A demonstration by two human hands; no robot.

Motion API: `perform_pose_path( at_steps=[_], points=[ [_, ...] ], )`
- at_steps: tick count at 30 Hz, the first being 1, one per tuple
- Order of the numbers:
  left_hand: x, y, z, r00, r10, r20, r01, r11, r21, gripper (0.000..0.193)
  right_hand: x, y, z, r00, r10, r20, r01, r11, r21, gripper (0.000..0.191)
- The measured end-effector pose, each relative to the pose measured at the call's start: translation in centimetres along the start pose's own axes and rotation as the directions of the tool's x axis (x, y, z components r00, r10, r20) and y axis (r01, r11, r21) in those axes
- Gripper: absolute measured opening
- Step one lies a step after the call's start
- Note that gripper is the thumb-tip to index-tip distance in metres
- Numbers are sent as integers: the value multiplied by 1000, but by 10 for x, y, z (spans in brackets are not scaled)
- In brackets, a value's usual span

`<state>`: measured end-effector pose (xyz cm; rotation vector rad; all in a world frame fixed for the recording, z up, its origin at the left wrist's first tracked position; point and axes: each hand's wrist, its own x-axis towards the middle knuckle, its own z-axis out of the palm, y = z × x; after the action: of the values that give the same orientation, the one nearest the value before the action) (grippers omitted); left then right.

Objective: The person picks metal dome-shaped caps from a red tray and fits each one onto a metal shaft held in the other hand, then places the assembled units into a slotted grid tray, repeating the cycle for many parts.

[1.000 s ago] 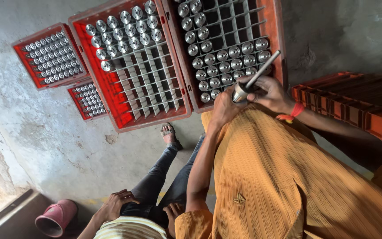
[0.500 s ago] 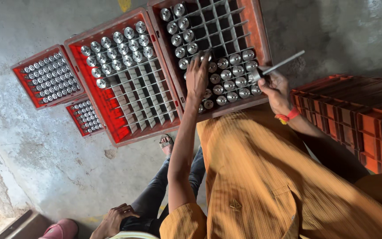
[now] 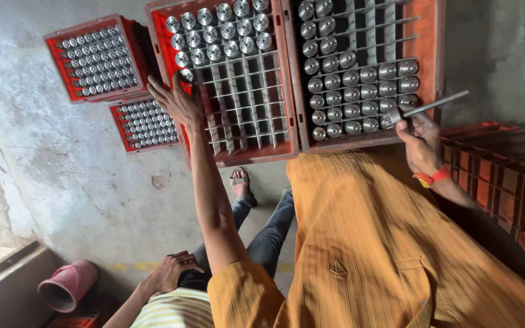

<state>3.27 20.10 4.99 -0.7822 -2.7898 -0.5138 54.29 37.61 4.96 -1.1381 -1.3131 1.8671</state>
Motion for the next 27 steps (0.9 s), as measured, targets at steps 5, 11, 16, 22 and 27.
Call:
perform_pose_path(
  at_steps=[5,11,16,22,27],
  points=[
    [1,-7,-7,998,62,-22,-64,993,-97,44,-4,2,12,996,16,90,-9,996,-85,39],
    [-50,-16,-64,981,93,-169,-170,833,-526,40,-8,10,17,990,68,121,-58,994,-90,41],
    [-144,80,-28,758,126,640,541,-670,-508,40,3,8,55,972,97,214,-53,978,-201,38],
    [-222,164,-30,848,108,519,380,559,-737,23,9,-31,93,916,53,397,-27,997,-70,46],
    [-232,196,-52,719,168,674,338,763,-551,38,6,-55,85,876,80,476,5,985,-175,50]
  ],
)
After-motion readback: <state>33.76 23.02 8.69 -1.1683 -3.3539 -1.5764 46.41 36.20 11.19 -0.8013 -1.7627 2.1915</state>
